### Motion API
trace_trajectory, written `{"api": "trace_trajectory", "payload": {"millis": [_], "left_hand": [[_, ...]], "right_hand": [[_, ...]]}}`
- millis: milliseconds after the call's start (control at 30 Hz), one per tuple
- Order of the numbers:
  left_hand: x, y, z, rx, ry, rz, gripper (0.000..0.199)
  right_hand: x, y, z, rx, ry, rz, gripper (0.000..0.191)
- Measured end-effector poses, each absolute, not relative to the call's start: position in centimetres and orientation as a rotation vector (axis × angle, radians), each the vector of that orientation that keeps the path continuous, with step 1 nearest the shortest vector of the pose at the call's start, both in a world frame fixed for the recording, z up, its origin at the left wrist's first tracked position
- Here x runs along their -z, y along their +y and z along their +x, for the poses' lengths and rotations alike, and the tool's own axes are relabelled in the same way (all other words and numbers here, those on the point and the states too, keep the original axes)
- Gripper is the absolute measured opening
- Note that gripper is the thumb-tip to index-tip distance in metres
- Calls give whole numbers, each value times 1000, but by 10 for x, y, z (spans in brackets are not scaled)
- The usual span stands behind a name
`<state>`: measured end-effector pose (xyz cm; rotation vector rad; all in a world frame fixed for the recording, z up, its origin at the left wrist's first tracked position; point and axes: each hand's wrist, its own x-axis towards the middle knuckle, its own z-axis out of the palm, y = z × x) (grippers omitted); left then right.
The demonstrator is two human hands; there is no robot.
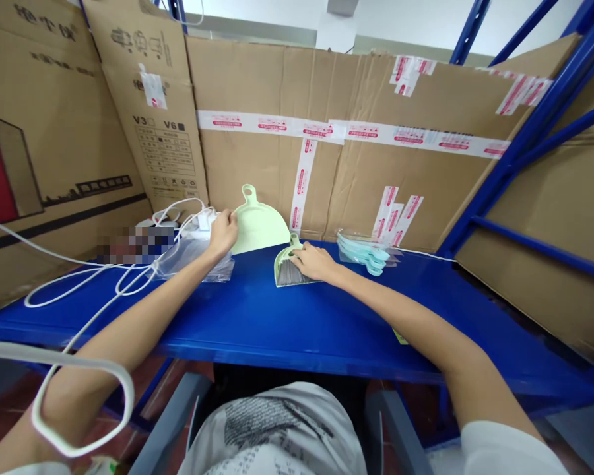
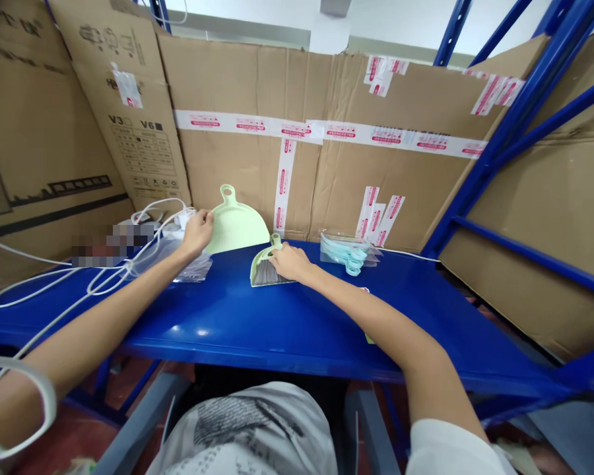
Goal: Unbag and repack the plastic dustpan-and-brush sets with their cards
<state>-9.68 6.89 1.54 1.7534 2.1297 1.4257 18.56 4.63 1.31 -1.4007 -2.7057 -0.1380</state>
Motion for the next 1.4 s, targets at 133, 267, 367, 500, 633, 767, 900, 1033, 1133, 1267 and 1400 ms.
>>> {"api": "trace_trajectory", "payload": {"millis": [133,267,367,500,633,767,900,1033,1133,1267,1400], "left_hand": [[-13,70,-96,-1437,2119,1743,40],[-10,73,-99,-1542,2058,1700,35],[-10,75,-98,-1622,1987,1658,28],[-10,74,-93,-1616,1804,1536,23],[-3,65,-75,-1438,1613,1482,22],[8,47,-43,-1251,1379,1458,26],[17,30,-19,-1083,1058,1363,43],[20,25,-14,-994,1000,1321,48],[21,27,-16,-990,1012,1305,42],[21,32,-17,-1001,1074,1451,39],[25,42,-23,-1080,1383,1635,29]], "right_hand": [[-10,38,184,132,-2709,-1445,56],[-16,36,181,54,-2705,-1544,55],[-23,40,184,-52,-2697,-1562,53],[-48,41,196,-58,-2656,-1500,52],[-75,33,203,66,-2529,-1365,52],[-74,23,196,114,-2530,-1294,48],[-54,19,186,144,-2600,-1331,46],[-40,20,181,121,-2603,-1391,47],[-39,22,181,68,-2636,-1350,46],[-47,29,185,-43,-2643,-1257,44],[-71,35,199,-258,-2446,-1073,50]]}}
